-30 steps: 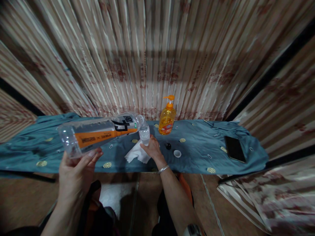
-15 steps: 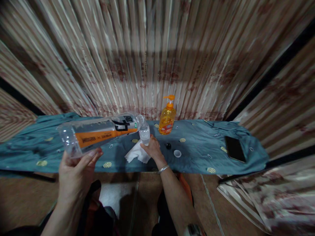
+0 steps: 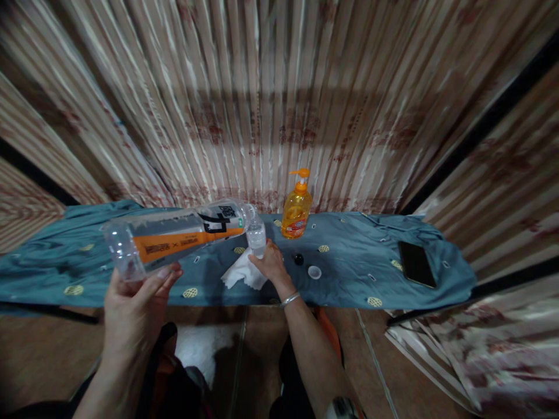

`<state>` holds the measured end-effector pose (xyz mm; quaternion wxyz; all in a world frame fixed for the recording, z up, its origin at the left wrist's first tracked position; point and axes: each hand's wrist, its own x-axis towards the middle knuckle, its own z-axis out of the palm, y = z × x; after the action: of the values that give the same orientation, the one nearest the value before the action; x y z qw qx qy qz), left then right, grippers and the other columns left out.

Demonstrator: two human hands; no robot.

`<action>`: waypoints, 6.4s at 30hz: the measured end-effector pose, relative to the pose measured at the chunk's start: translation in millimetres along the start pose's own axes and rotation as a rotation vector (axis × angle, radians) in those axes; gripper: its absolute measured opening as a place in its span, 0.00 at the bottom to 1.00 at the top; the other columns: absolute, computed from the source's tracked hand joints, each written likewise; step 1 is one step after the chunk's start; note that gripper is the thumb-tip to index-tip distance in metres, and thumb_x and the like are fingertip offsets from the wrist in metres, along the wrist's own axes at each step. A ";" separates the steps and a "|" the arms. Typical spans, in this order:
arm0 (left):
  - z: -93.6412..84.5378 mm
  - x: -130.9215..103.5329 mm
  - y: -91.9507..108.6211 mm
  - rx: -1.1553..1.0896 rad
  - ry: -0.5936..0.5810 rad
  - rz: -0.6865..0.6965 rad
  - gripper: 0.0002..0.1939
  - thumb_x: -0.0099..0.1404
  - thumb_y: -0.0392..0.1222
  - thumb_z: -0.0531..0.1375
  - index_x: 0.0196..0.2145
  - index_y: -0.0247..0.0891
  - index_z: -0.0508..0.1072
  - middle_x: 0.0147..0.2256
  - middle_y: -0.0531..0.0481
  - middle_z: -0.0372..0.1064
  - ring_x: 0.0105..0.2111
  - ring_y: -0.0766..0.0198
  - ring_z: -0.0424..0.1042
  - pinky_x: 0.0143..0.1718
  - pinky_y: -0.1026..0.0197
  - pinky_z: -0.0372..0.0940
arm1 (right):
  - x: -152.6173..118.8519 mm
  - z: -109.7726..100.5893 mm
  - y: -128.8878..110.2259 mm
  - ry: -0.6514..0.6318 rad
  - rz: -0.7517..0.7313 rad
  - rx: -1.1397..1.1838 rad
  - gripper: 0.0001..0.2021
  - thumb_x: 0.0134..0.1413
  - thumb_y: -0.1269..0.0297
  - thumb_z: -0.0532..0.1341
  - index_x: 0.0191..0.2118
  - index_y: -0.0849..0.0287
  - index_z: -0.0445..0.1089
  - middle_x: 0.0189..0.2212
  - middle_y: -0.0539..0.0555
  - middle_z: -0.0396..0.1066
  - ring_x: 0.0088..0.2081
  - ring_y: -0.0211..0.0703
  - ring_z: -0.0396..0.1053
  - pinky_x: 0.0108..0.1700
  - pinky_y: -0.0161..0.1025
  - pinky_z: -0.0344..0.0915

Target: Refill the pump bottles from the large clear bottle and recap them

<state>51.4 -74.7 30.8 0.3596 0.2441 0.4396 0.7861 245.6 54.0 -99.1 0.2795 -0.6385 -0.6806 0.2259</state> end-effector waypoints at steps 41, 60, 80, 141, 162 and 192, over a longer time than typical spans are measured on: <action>-3.9 1.4 -3.0 0.042 -0.055 0.025 0.31 0.37 0.38 0.83 0.39 0.40 0.77 0.34 0.55 0.83 0.28 0.64 0.82 0.33 0.63 0.79 | -1.6 -2.1 -1.0 -0.012 -0.003 -0.036 0.23 0.61 0.61 0.73 0.59 0.61 0.72 0.55 0.65 0.83 0.57 0.57 0.82 0.57 0.41 0.73; 0.5 -1.3 -1.4 0.013 -0.003 -0.030 0.32 0.33 0.36 0.83 0.39 0.40 0.79 0.31 0.55 0.83 0.27 0.64 0.81 0.30 0.65 0.78 | -2.3 -5.6 -2.2 -0.027 0.012 -0.014 0.24 0.61 0.61 0.74 0.59 0.60 0.72 0.57 0.64 0.82 0.59 0.57 0.81 0.59 0.42 0.73; -6.2 -6.4 -7.1 0.048 -0.038 -0.008 0.33 0.37 0.37 0.82 0.43 0.41 0.79 0.40 0.51 0.83 0.31 0.64 0.80 0.35 0.61 0.78 | -1.9 -2.1 -2.2 -0.003 0.000 -0.056 0.23 0.62 0.61 0.73 0.58 0.61 0.72 0.56 0.65 0.82 0.59 0.58 0.81 0.58 0.43 0.73; 1.8 4.3 5.2 0.020 -0.069 0.046 0.29 0.33 0.31 0.79 0.37 0.40 0.78 0.27 0.58 0.81 0.22 0.66 0.79 0.27 0.67 0.77 | -1.6 -6.0 -2.6 -0.030 0.004 -0.060 0.26 0.63 0.59 0.74 0.61 0.64 0.70 0.58 0.68 0.81 0.60 0.58 0.80 0.59 0.42 0.72; -2.9 5.2 -1.2 0.095 -0.115 0.100 0.28 0.39 0.38 0.81 0.38 0.42 0.77 0.31 0.57 0.79 0.25 0.65 0.78 0.29 0.63 0.77 | -2.1 -9.1 -4.5 -0.042 0.015 -0.066 0.23 0.63 0.59 0.73 0.58 0.61 0.71 0.57 0.67 0.81 0.60 0.58 0.80 0.57 0.41 0.71; -0.6 3.9 3.2 0.082 -0.102 0.061 0.30 0.36 0.36 0.81 0.38 0.43 0.77 0.31 0.56 0.80 0.25 0.65 0.78 0.30 0.62 0.78 | -1.4 -8.5 -2.8 -0.043 0.008 -0.067 0.24 0.64 0.59 0.73 0.60 0.61 0.71 0.58 0.66 0.81 0.61 0.59 0.80 0.58 0.43 0.72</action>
<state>47.5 -73.2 33.5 0.3472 0.3117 0.4449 0.7644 249.2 52.0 -91.1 0.2424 -0.6452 -0.6910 0.2180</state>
